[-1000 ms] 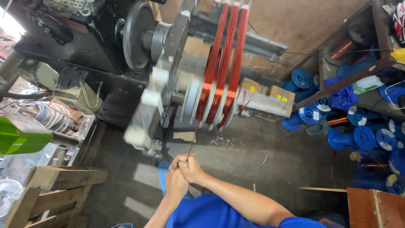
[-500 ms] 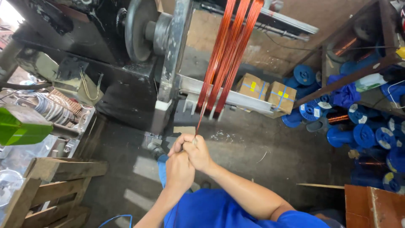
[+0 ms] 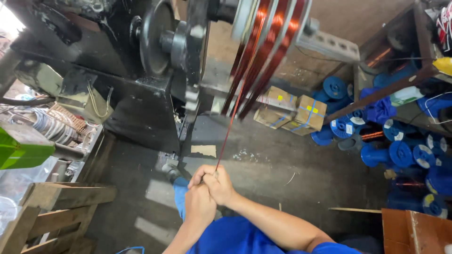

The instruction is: Guiding copper wire onto a rotating industrial spool using a winding machine

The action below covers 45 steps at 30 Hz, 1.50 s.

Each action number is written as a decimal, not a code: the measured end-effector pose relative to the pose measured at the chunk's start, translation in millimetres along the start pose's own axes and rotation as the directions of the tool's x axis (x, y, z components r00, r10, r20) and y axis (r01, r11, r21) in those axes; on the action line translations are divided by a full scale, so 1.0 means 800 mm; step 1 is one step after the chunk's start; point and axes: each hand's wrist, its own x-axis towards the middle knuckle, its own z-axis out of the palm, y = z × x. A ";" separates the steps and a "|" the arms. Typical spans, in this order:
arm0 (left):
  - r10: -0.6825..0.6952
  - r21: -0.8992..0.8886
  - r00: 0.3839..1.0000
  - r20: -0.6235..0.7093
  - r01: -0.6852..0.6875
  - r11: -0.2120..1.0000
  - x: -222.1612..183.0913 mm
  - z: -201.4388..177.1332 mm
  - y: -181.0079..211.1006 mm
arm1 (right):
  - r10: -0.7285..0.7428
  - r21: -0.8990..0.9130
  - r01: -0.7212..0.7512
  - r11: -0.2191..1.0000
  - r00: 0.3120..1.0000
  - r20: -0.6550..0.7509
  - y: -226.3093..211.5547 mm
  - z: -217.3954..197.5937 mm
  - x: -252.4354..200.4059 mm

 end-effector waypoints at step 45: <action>0.091 -0.040 0.995 -0.031 -0.092 0.995 0.033 0.020 -0.026 | -0.010 -0.233 0.000 0.972 0.999 -0.039 -0.016 -0.009 0.020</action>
